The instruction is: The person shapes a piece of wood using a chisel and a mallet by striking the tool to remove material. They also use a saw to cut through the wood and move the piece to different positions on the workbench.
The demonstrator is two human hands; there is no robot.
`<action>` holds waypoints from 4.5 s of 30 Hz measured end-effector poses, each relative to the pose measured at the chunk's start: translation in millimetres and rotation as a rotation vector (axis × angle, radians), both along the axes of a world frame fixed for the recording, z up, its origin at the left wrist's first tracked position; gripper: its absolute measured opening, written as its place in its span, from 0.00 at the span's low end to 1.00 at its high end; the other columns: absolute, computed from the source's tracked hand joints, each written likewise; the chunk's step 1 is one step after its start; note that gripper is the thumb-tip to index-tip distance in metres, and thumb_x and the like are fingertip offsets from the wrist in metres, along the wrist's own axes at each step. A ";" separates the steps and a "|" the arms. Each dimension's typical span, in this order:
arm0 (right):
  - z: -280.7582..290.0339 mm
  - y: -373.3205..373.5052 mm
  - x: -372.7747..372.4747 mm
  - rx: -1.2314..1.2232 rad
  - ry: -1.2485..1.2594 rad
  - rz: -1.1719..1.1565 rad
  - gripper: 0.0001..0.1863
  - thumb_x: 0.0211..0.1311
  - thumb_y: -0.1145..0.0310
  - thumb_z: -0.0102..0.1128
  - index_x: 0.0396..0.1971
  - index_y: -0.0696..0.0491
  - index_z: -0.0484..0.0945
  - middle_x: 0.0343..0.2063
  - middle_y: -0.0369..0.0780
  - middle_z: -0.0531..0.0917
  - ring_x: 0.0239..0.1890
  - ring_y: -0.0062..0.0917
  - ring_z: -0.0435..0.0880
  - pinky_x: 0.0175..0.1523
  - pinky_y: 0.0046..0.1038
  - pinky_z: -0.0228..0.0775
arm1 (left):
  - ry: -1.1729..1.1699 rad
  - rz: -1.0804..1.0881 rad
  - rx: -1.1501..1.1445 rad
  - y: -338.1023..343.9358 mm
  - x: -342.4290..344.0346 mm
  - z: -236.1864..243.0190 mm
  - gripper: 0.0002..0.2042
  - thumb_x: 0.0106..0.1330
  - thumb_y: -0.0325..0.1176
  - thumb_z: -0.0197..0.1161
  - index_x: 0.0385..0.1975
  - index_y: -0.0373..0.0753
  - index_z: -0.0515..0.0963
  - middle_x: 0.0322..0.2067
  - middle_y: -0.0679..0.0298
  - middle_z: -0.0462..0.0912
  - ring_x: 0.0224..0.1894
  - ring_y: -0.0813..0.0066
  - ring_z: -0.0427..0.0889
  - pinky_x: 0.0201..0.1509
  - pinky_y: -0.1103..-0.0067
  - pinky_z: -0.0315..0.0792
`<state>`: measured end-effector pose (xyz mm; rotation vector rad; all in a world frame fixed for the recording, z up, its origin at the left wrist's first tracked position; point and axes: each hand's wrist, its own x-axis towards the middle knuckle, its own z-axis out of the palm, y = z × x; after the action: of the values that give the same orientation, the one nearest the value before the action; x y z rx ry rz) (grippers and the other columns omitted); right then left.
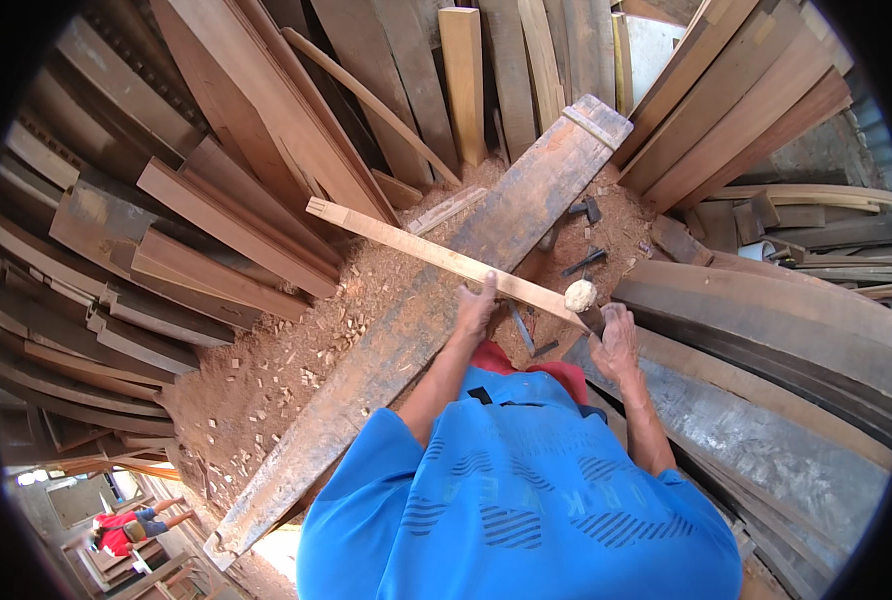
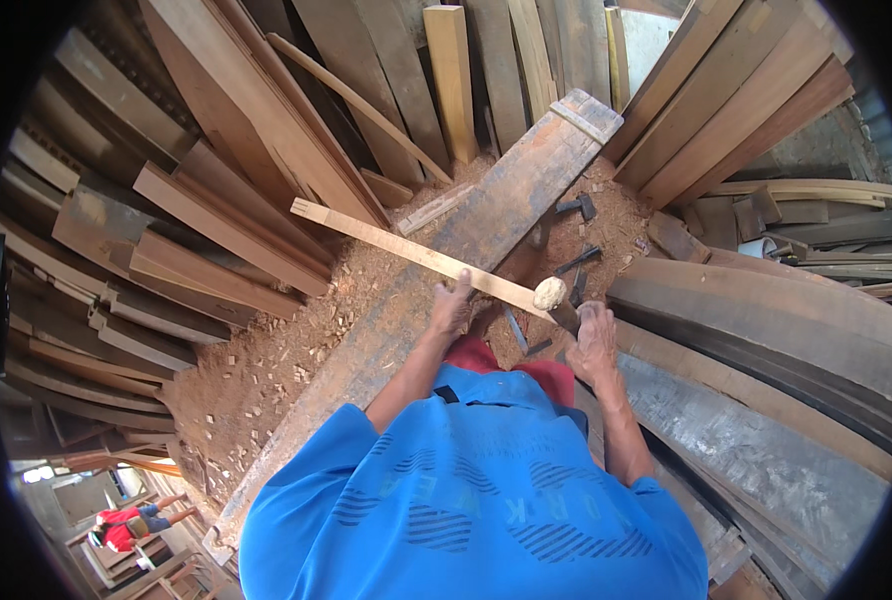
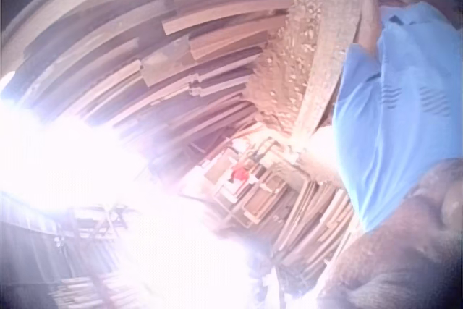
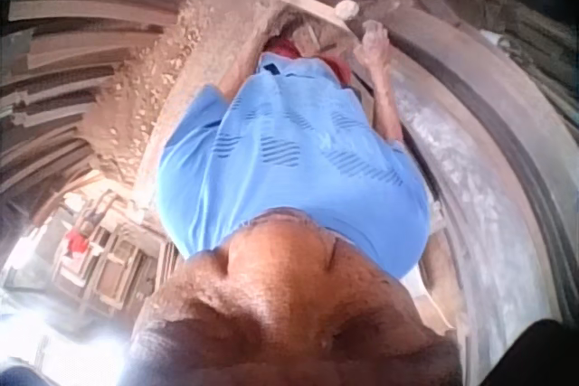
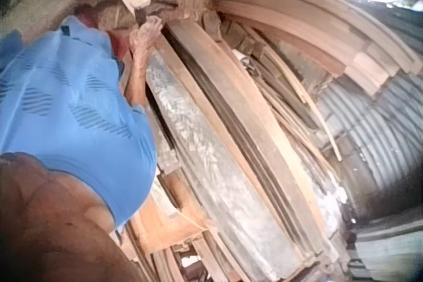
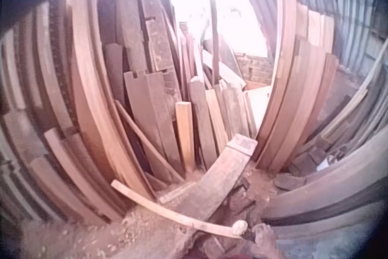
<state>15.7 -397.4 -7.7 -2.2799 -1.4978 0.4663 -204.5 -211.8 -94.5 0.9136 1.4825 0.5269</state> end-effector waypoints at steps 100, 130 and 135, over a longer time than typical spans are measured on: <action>-41.4 312.2 118.8 0.389 -0.262 -0.085 0.22 0.55 0.70 0.72 0.52 0.47 0.85 0.45 0.37 0.86 0.48 0.36 0.83 0.53 0.37 0.76 | -0.990 -1.090 1.148 228.4 217.0 121.7 0.10 0.53 0.31 0.70 0.32 0.36 0.78 0.34 0.59 0.80 0.43 0.57 0.80 0.52 0.62 0.73; -13.1 331.7 109.3 0.492 -0.232 -0.277 0.21 0.46 0.73 0.80 0.44 0.50 0.84 0.40 0.39 0.87 0.45 0.37 0.84 0.51 0.37 0.75 | -0.982 -0.882 1.250 219.0 191.0 113.8 0.12 0.48 0.31 0.76 0.28 0.39 0.78 0.39 0.61 0.80 0.50 0.56 0.81 0.53 0.60 0.77; -22.5 337.1 116.4 0.488 -0.198 -0.122 0.21 0.50 0.72 0.77 0.48 0.50 0.86 0.42 0.38 0.88 0.46 0.36 0.86 0.50 0.35 0.80 | -0.989 -0.937 1.269 234.6 207.5 111.0 0.14 0.51 0.33 0.80 0.25 0.40 0.77 0.37 0.61 0.81 0.52 0.54 0.83 0.52 0.59 0.77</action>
<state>132.1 -60.3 -30.3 -2.0467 -1.3631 -0.1546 3.0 22.8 16.5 1.7641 -0.3912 0.9827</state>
